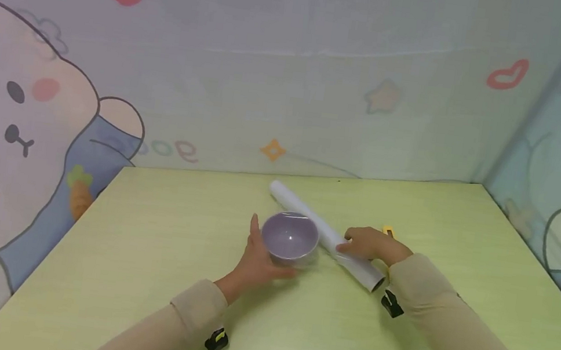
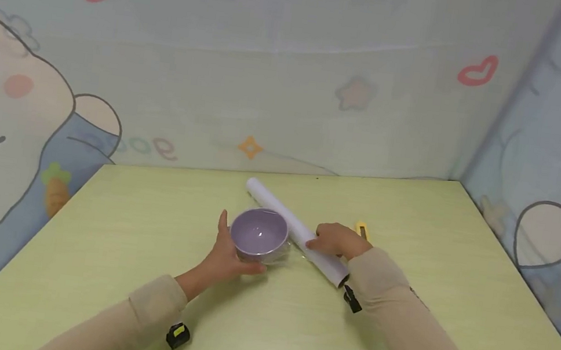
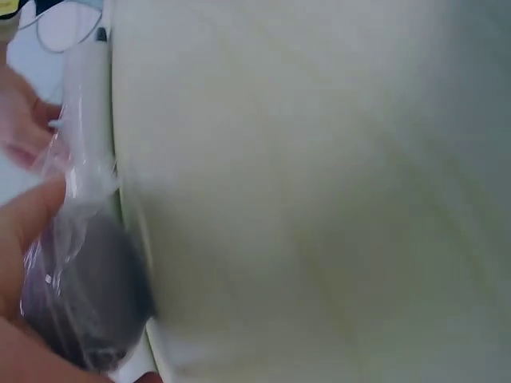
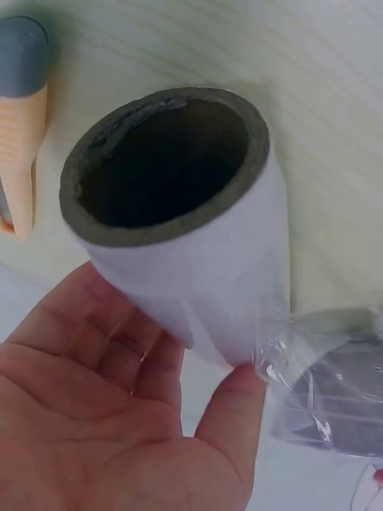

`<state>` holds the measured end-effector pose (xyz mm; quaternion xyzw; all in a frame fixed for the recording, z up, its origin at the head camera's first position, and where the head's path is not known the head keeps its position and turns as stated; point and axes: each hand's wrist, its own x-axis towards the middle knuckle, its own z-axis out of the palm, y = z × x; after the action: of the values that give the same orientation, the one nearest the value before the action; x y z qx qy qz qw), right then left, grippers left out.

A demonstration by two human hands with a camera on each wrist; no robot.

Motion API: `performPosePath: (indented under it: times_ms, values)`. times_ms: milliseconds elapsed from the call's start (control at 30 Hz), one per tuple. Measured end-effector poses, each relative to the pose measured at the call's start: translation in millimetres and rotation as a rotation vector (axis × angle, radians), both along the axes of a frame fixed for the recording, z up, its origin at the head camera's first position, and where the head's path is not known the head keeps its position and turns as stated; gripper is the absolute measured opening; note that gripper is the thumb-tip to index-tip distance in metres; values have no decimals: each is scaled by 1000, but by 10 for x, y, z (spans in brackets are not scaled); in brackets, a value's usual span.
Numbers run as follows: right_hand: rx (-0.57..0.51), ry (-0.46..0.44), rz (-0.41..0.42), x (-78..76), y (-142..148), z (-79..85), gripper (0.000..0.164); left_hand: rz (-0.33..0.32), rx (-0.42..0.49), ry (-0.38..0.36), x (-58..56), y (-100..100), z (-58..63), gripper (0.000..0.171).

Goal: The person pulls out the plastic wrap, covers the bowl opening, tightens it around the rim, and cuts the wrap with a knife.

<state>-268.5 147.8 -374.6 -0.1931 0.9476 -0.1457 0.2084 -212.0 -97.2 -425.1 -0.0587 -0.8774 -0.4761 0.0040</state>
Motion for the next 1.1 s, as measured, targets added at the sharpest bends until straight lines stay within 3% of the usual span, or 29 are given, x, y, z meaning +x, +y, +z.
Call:
performPosePath:
  times_ms: [133,233,333,533,800,1000,1100]
  values:
    - [-6,18,-17,38,-46,2,30,62,-19,46,31,95,29,139]
    - [-36,16,-40,93,-66,12,27,72,-39,9,35,96,70,137]
    - [-52,7,-77,143,-66,16,27,33,-69,-24,9,57,93,128]
    - [-46,17,-138,199,-16,-32,31,-102,-79,10,-100,-71,84,102]
    - [-94,67,-184,297,29,-128,33,-208,-155,26,-234,-273,74,105]
    - [-87,94,-251,386,56,-154,36,-257,-126,-10,-275,-287,91,106]
    - [-109,53,-257,416,75,-121,36,-254,-112,-29,-283,-274,92,112]
